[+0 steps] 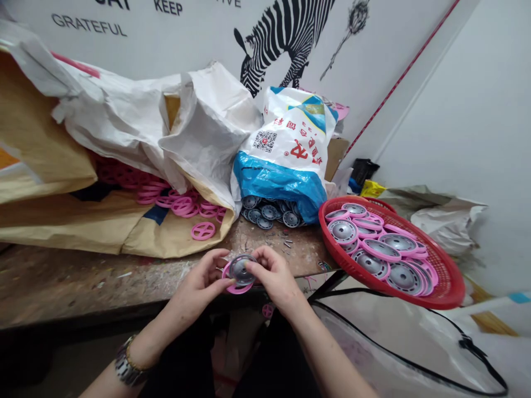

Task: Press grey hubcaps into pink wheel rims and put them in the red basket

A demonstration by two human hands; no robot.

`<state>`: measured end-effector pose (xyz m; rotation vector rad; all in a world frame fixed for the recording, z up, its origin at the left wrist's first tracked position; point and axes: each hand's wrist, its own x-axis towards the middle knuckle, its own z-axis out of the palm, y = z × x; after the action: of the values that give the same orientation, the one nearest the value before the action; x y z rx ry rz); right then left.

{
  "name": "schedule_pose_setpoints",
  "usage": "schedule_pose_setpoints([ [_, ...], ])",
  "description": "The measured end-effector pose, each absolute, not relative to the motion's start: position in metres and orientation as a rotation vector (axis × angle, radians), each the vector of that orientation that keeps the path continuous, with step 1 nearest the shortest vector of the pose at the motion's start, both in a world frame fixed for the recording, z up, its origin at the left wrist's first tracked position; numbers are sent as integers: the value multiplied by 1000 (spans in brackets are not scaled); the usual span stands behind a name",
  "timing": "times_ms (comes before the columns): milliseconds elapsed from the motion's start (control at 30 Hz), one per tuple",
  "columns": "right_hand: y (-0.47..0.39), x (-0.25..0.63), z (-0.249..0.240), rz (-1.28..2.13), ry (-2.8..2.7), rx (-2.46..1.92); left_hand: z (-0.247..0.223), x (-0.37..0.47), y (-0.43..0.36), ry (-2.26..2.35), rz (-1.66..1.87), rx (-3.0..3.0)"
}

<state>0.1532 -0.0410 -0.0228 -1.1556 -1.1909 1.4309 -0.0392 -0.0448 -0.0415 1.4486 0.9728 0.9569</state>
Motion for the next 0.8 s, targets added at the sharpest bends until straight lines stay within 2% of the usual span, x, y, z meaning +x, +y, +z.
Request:
schedule_pose_setpoints([
  [167, -51, 149, -22, 1271, -1229, -1131, -38, -33, -50, 878, 750, 1169],
  [333, -61, 146, -25, 1122, -1318, -1126, -36, -27, -54, 856, 826, 1070],
  [800, -80, 150, -27, 992, -1531, -1191, -31, -28, -60, 861, 816, 1408],
])
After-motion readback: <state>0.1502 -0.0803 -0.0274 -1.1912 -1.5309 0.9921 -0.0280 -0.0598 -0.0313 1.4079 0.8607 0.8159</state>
